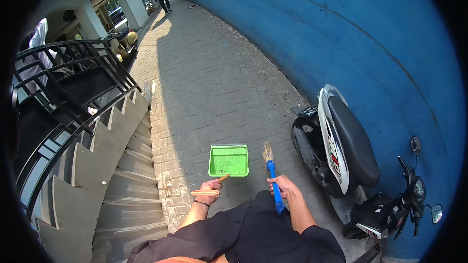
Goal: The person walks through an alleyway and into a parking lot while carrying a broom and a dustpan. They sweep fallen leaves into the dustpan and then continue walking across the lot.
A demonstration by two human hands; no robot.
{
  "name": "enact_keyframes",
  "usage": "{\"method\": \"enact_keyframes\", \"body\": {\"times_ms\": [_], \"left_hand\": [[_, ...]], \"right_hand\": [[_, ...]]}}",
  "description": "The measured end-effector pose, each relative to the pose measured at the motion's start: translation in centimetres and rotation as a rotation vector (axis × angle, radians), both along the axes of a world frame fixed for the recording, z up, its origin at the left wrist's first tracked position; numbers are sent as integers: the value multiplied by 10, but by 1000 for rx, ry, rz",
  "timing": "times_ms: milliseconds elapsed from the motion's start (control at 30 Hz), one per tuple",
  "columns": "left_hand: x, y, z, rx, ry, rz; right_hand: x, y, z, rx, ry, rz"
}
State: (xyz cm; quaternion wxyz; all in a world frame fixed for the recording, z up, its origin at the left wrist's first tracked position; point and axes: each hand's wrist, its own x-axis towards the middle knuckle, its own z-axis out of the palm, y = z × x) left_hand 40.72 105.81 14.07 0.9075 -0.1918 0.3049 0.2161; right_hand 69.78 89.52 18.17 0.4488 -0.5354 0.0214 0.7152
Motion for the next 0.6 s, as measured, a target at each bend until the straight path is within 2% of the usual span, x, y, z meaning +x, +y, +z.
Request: {"method": "enact_keyframes", "body": {"times_ms": [67, 200, 267, 300, 367, 433, 500, 600], "left_hand": [[16, 63, 11, -12, -8, -15], [47, 183, -24, -28, 11, 44], [70, 250, -15, -25, 13, 88], [82, 283, -10, -38, 46, 114], [97, 349, -29, -13, -2, 144], [120, 414, -14, 25, 83, 195], [139, 477, 25, 1, 90, 217], [140, 568, 26, 32, 13, 247]], "right_hand": [[14, 47, 13, -11, -56, 7], [53, 151, -1, -28, -61, -7], [80, 222, -6, -17, -49, -21], [94, 261, -9, 8, 2, -54], [118, 335, -11, 25, 109, -115], [142, 417, -16, 10, 224, -127], [156, 499, -6, 47, 146, -123], [179, 611, 20, 26, 138, -65]]}}
